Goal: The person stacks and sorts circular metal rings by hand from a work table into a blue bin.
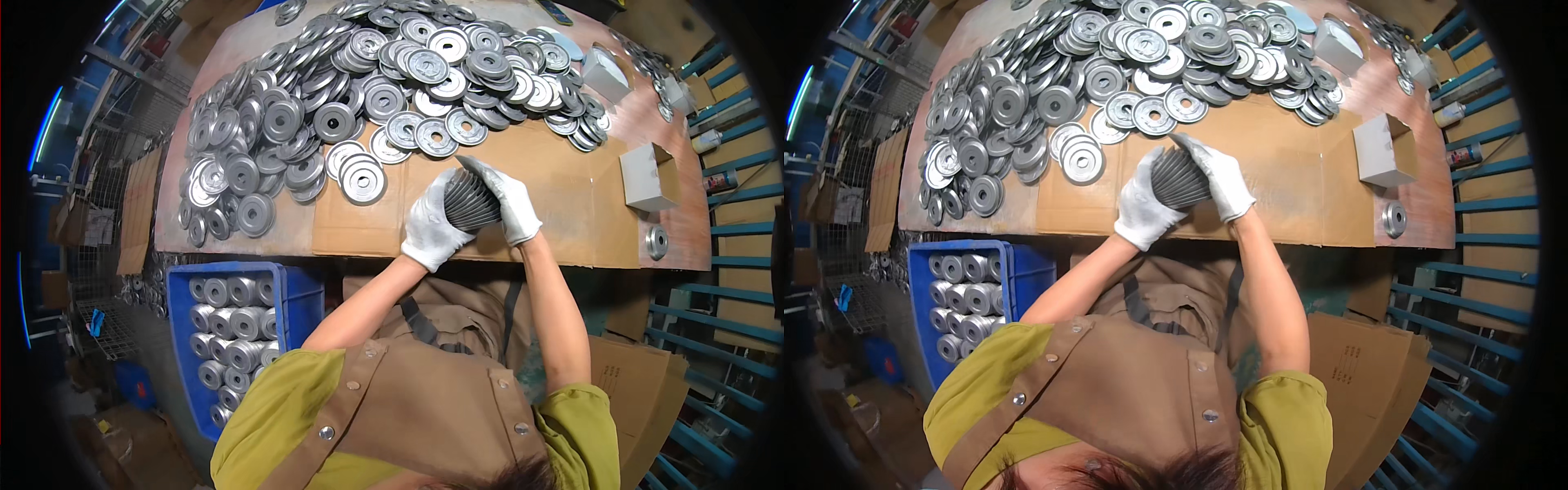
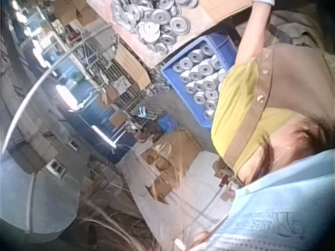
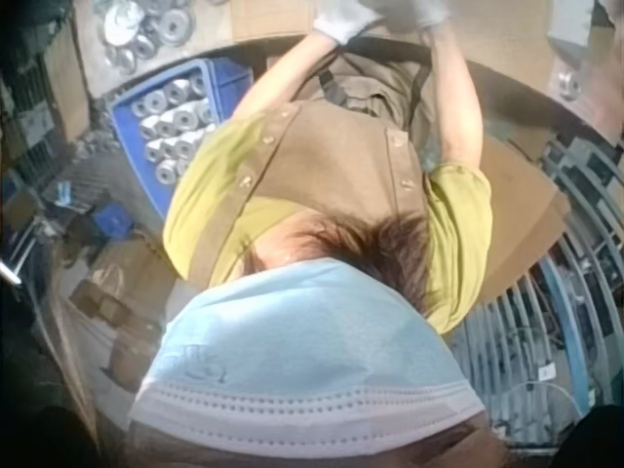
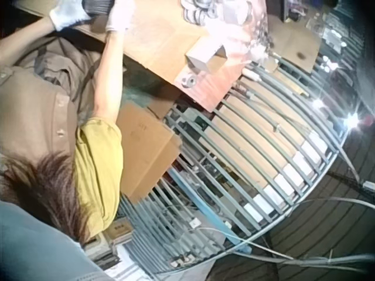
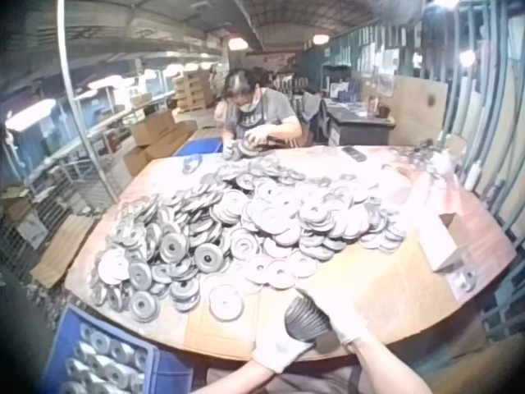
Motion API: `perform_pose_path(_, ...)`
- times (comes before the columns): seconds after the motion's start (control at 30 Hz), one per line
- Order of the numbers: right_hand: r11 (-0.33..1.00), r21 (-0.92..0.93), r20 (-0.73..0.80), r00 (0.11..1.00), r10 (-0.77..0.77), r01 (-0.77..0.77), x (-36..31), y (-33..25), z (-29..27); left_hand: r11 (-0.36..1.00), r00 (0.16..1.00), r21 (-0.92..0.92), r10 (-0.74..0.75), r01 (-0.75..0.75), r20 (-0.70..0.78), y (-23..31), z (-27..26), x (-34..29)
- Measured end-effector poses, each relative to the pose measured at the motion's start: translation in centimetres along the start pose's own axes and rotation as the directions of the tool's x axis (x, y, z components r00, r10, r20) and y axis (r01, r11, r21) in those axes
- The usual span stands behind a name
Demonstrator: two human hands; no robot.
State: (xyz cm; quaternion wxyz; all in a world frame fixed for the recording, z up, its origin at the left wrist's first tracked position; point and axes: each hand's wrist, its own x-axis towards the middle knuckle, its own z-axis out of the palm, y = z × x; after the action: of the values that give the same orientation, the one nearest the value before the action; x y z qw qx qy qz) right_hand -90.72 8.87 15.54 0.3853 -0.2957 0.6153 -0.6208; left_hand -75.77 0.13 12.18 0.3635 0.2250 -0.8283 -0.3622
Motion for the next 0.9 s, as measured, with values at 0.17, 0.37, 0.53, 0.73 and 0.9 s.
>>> perform_pose_path(0.17, 0.986, -0.030, -0.111, 0.981, 0.161, -0.165, 0.8, 1.8, 0.6, 0.985, 0.984, -0.017, -0.172, 0.173, 0.056, -1.6, -0.2, -1.2)
perform_pose_path(0.37, 0.186, -0.904, 0.267, 0.848, -0.459, 0.385, -3.7, -4.0, 5.0, 0.995, 0.994, 0.069, -0.068, 0.074, -0.080, -2.7, 0.5, -2.0)
perform_pose_path(0.53, 0.254, -0.910, 0.221, 0.901, -0.374, 0.328, -2.2, -2.0, 6.5, 0.997, 0.998, 0.070, -0.043, 0.045, -0.036, -2.9, 0.7, -2.1)
perform_pose_path(0.73, 0.548, -0.805, 0.193, 0.974, -0.118, 0.226, 0.5, 0.2, 4.6, 0.993, 0.997, 0.099, -0.056, 0.062, -0.054, -3.5, 1.0, -2.4)
perform_pose_path(0.9, 0.185, -0.905, 0.303, 0.885, -0.353, 0.383, -4.0, -1.8, 6.6, 0.993, 0.997, 0.107, -0.053, 0.058, -0.053, -3.2, 0.8, -2.3)
